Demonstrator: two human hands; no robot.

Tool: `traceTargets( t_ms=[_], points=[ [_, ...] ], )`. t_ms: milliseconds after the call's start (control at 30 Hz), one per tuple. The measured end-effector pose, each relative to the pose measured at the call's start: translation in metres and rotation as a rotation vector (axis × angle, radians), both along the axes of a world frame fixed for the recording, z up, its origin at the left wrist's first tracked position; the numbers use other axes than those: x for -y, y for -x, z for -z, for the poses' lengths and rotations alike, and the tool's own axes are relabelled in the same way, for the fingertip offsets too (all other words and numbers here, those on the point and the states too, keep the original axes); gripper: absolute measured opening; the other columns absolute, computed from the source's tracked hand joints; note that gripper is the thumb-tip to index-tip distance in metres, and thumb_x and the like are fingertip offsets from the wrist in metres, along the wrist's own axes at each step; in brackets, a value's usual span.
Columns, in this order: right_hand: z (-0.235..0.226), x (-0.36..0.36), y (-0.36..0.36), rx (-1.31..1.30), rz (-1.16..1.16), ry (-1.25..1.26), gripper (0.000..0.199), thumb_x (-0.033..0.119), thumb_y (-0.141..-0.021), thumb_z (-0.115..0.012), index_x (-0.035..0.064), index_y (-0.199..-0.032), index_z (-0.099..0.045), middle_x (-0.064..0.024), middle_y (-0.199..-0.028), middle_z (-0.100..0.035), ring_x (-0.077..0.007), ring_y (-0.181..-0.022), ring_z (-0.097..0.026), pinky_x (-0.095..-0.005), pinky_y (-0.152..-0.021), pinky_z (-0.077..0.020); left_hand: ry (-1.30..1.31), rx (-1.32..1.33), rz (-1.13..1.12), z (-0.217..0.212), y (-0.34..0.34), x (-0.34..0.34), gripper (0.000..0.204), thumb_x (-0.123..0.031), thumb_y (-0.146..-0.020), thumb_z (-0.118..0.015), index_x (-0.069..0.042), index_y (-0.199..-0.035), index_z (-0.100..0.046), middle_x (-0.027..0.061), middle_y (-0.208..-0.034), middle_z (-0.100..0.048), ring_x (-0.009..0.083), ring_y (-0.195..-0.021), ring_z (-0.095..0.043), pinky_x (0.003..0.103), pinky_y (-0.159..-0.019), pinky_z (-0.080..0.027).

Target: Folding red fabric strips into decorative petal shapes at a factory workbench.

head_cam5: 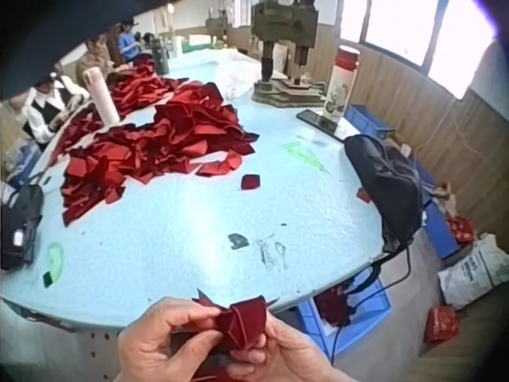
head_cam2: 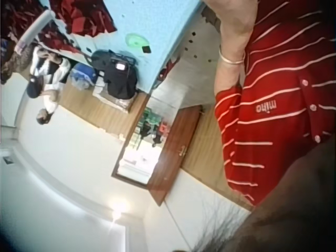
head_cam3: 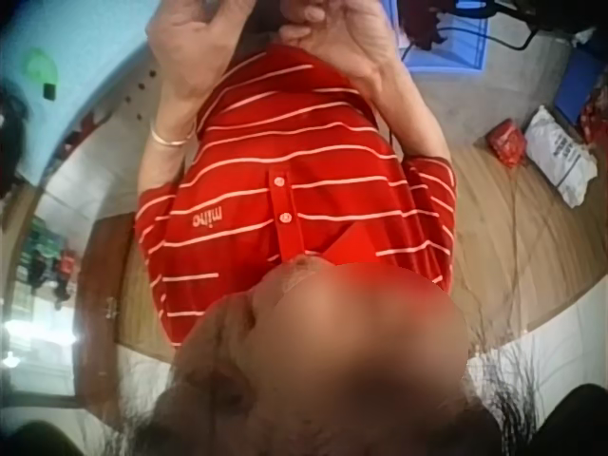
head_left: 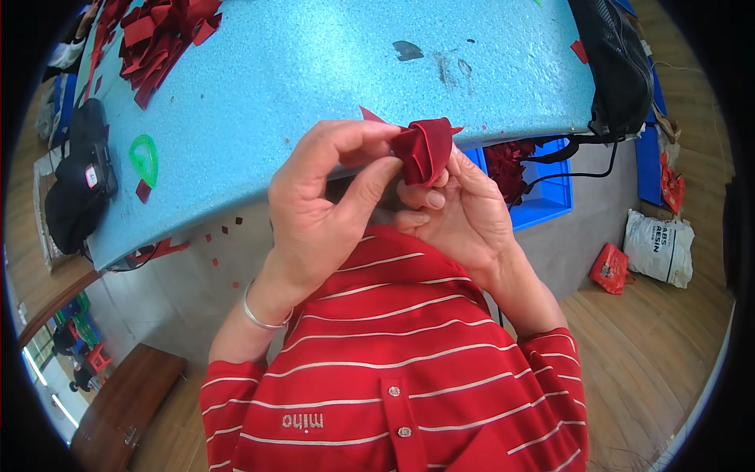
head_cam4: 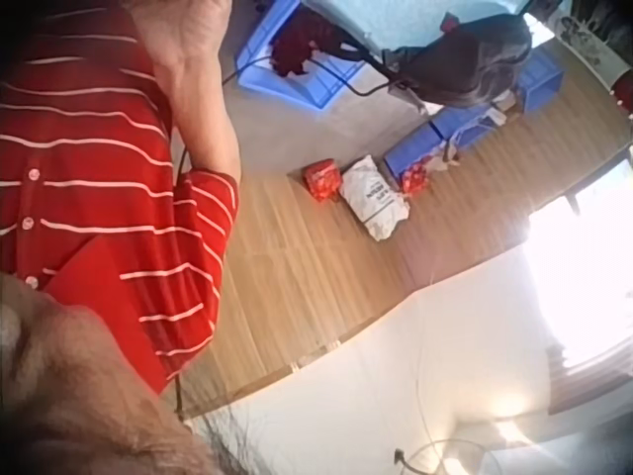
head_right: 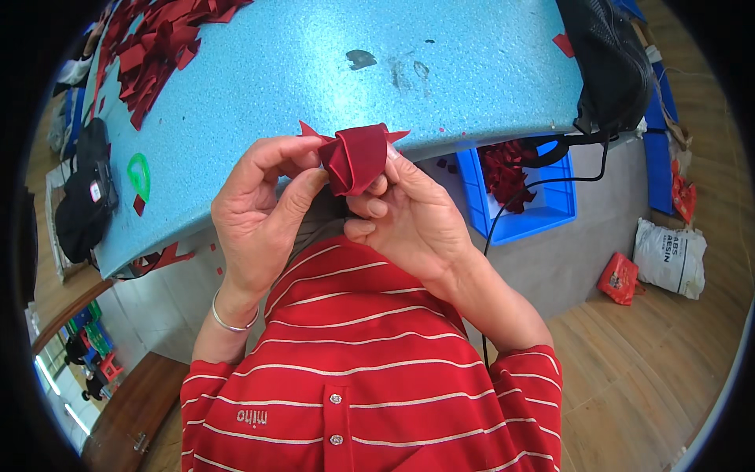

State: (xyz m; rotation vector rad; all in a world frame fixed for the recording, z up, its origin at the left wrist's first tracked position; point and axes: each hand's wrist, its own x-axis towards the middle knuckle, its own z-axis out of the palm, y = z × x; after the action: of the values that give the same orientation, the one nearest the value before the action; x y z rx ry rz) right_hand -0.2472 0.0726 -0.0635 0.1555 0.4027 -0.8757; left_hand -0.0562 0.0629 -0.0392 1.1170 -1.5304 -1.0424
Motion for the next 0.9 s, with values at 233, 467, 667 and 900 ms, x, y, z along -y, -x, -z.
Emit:
traceTargets(
  t_ms=[233, 467, 667, 900],
  points=[
    [0.002, -0.001, -0.004, -0.058, 0.020, 0.013, 0.018, 0.037, -0.104, -0.058, 0.0183, -0.104, -0.060, 0.0066, -0.083, -0.051, -0.0078, -0.073, -0.047, -0.0288, -0.069, -0.0383, 0.082, 0.071, -0.001, -0.010, 0.002, 0.000, 0.027, 0.004, -0.086, -0.075, -0.002, -0.112, -0.070, 0.0065, -0.108, -0.064, 0.0124, -0.090, -0.060, 0.025, -0.082, -0.050],
    [0.004, -0.005, -0.008, -0.304, 0.115, 0.167, 0.021, 0.035, -0.105, -0.058, 0.0142, -0.105, -0.060, 0.0048, -0.083, -0.052, -0.0069, -0.074, -0.048, -0.0261, -0.067, -0.0381, 0.144, 0.135, 0.044, -0.007, -0.002, 0.001, 0.024, 0.004, -0.085, -0.077, -0.002, -0.106, -0.068, 0.0059, -0.106, -0.064, 0.0124, -0.090, -0.060, 0.027, -0.083, -0.050],
    [0.007, -0.006, -0.007, -0.342, 0.134, 0.231, 0.022, 0.034, -0.106, -0.056, 0.0118, -0.107, -0.060, 0.0035, -0.085, -0.052, -0.0075, -0.076, -0.045, -0.0268, -0.069, -0.0389, 0.007, 0.167, 0.013, -0.010, -0.002, -0.001, 0.025, 0.003, -0.086, -0.076, -0.003, -0.109, -0.067, 0.0049, -0.107, -0.065, 0.0110, -0.090, -0.060, 0.026, -0.083, -0.050],
    [0.011, -0.008, -0.008, -0.379, 0.182, 0.259, 0.024, 0.030, -0.106, -0.057, 0.0082, -0.115, -0.063, 0.0021, -0.093, -0.061, -0.0065, -0.076, -0.048, -0.0256, -0.070, -0.0421, -0.263, 0.028, 0.098, -0.009, -0.005, 0.001, 0.022, 0.001, -0.089, -0.075, -0.001, -0.110, -0.067, 0.0046, -0.111, -0.063, 0.0106, -0.096, -0.061, 0.027, -0.090, -0.051]
  ],
)
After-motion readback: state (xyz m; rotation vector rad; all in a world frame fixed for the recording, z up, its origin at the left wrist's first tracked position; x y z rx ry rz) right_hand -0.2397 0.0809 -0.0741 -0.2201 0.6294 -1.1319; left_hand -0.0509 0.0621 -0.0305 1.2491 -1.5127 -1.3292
